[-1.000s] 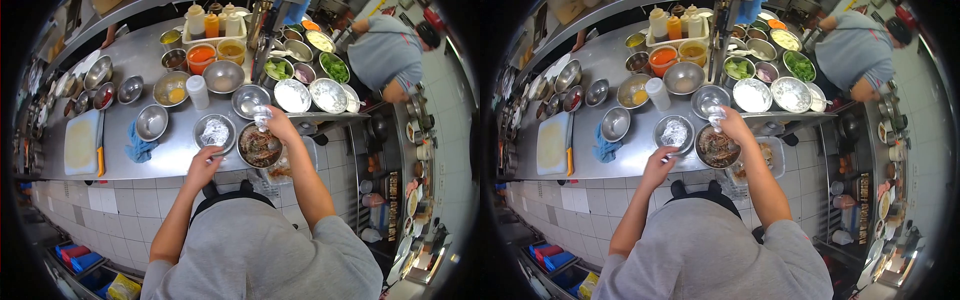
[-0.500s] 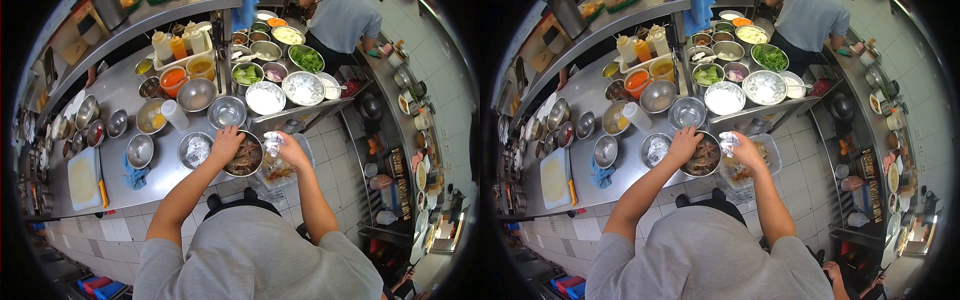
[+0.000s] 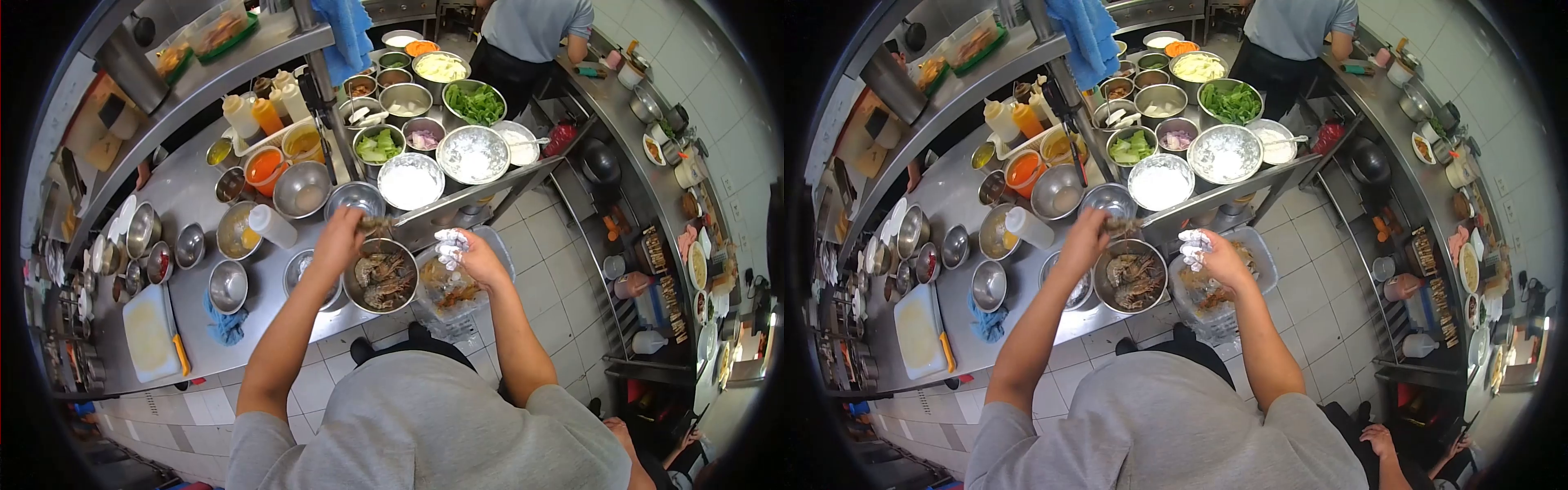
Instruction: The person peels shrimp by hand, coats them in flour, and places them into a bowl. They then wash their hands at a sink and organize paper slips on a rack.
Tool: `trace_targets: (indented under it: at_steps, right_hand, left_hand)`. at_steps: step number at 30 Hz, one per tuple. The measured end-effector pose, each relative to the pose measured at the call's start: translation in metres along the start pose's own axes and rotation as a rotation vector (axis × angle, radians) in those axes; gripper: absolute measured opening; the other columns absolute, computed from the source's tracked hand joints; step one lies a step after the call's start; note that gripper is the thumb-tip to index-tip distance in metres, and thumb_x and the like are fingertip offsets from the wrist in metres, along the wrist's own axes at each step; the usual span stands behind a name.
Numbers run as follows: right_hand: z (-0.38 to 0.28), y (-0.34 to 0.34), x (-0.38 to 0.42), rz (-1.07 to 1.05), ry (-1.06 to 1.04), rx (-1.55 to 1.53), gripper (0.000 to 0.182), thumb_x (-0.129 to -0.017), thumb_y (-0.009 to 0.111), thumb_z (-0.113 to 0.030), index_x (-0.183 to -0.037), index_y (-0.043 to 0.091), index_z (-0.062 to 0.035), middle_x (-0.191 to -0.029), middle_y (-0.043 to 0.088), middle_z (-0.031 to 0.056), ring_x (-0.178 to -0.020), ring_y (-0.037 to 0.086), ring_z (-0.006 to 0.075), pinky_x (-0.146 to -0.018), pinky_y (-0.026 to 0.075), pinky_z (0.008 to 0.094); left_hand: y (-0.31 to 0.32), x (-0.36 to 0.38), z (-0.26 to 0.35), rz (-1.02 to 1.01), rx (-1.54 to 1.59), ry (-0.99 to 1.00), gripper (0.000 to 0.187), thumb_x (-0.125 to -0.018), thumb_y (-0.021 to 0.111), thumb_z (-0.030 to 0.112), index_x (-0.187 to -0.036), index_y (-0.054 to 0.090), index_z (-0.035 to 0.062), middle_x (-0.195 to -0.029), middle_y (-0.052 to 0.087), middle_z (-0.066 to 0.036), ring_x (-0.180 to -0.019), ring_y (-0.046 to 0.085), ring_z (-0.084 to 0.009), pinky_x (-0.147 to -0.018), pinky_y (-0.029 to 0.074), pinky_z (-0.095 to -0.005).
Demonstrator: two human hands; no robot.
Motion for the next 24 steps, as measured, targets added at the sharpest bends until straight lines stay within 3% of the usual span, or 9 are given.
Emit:
trace_targets:
  at_steps: [7, 9, 14, 16, 18, 20, 21, 23, 24]
  right_hand:
    - [0.000, -0.017, 0.017, 0.043, -0.072, -0.032, 0.029, -0.091, 0.064, -0.005, -0.120, 0.061, -0.0045, -0.102, 0.067, 0.0020, -0.090, 0.063, 0.0106, -0.077, 0.051, 0.0258]
    - [-0.011, -0.015, 0.021, 0.048, -0.055, -0.035, 0.029, -0.090, 0.061, -0.001, -0.119, 0.061, -0.0043, -0.102, 0.067, 0.0023, -0.093, 0.063, 0.0113, -0.083, 0.050, 0.0267]
    - [-0.034, -0.015, -0.005, 0.078, -0.135, 0.075, 0.033, -0.087, 0.056, 0.005, -0.119, 0.061, -0.0025, -0.103, 0.067, 0.0024, -0.095, 0.062, 0.0129, -0.086, 0.049, 0.0289]
    - [-0.045, -0.016, -0.040, 0.092, -0.246, 0.403, 0.035, -0.083, 0.055, 0.006, -0.116, 0.063, -0.0002, -0.099, 0.069, 0.0053, -0.093, 0.062, 0.0134, -0.084, 0.050, 0.0292]
    - [-0.077, 0.006, -0.069, 0.103, -0.216, 0.576, 0.034, -0.080, 0.055, 0.004, -0.112, 0.065, 0.0015, -0.098, 0.071, 0.0136, -0.091, 0.067, 0.0218, -0.083, 0.051, 0.0342]
    - [-0.067, 0.015, -0.128, 0.102, -0.200, 0.903, 0.030, -0.078, 0.059, -0.002, -0.106, 0.069, 0.0015, -0.102, 0.070, 0.0217, -0.095, 0.068, 0.0323, -0.085, 0.052, 0.0393]
    - [-0.068, 0.025, -0.152, 0.087, -0.208, 0.912, 0.030, -0.078, 0.059, -0.002, -0.106, 0.069, 0.0015, -0.102, 0.070, 0.0217, -0.095, 0.068, 0.0323, -0.085, 0.052, 0.0393]
    - [-0.052, 0.042, -0.189, -0.163, 0.116, 1.508, 0.045, -0.077, 0.065, -0.010, -0.121, 0.064, -0.0009, -0.115, 0.067, 0.0206, -0.103, 0.067, 0.0350, -0.091, 0.054, 0.0419]
    - [-0.041, 0.044, -0.200, -0.173, 0.109, 1.520, 0.045, -0.077, 0.065, -0.010, -0.121, 0.064, -0.0009, -0.115, 0.067, 0.0206, -0.103, 0.067, 0.0350, -0.091, 0.054, 0.0419]
  left_hand:
    - [0.022, -0.139, 0.026, -0.015, -0.012, 0.185, 0.029, -0.080, 0.058, -0.002, -0.106, 0.065, 0.0068, -0.101, 0.056, -0.018, -0.098, 0.058, -0.0382, -0.083, 0.047, -0.0444]
    - [0.065, -0.164, 0.023, -0.283, -0.100, 0.241, 0.037, -0.075, 0.059, -0.007, -0.107, 0.067, 0.0072, -0.105, 0.057, -0.018, -0.103, 0.058, -0.0377, -0.089, 0.047, -0.0430]
    - [0.110, -0.175, 0.007, -0.355, -0.166, 0.237, 0.043, -0.075, 0.058, -0.007, -0.113, 0.068, 0.0097, -0.115, 0.059, -0.020, -0.109, 0.057, -0.0379, -0.094, 0.046, -0.0416]
    - [0.083, -0.166, 0.009, -0.134, -0.010, 0.247, 0.042, -0.075, 0.059, -0.006, -0.114, 0.067, 0.0072, -0.116, 0.059, -0.019, -0.110, 0.056, -0.0372, -0.094, 0.046, -0.0427]
    - [0.050, -0.146, 0.012, -0.083, 0.056, 0.172, 0.041, -0.076, 0.059, -0.005, -0.115, 0.065, 0.0047, -0.117, 0.059, -0.019, -0.111, 0.056, -0.0366, -0.095, 0.045, -0.0419]
    - [0.017, -0.119, 0.007, 0.138, 0.167, 0.164, 0.036, -0.079, 0.060, 0.003, -0.115, 0.065, 0.0044, -0.118, 0.059, -0.018, -0.108, 0.058, -0.0349, -0.090, 0.049, -0.0391]
    - [0.004, -0.103, 0.005, 0.152, 0.163, 0.154, 0.036, -0.079, 0.060, 0.003, -0.115, 0.065, 0.0044, -0.118, 0.059, -0.018, -0.108, 0.058, -0.0349, -0.090, 0.049, -0.0391]
    - [-0.015, -0.064, -0.004, 0.159, 0.304, -0.021, 0.033, -0.083, 0.060, 0.007, -0.116, 0.064, 0.0065, -0.118, 0.058, -0.015, -0.107, 0.059, -0.0308, -0.084, 0.052, -0.0361]
    - [-0.022, -0.043, -0.010, 0.167, 0.345, -0.065, 0.033, -0.084, 0.061, 0.008, -0.117, 0.064, 0.0075, -0.119, 0.058, -0.013, -0.104, 0.060, -0.0273, -0.080, 0.052, -0.0341]
Point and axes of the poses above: each hand's wrist, its own x-axis away from the middle knuckle, its own y-axis out of the palm, z = x × y, the point moved 4 cm from there along -x, towards the middle knuckle
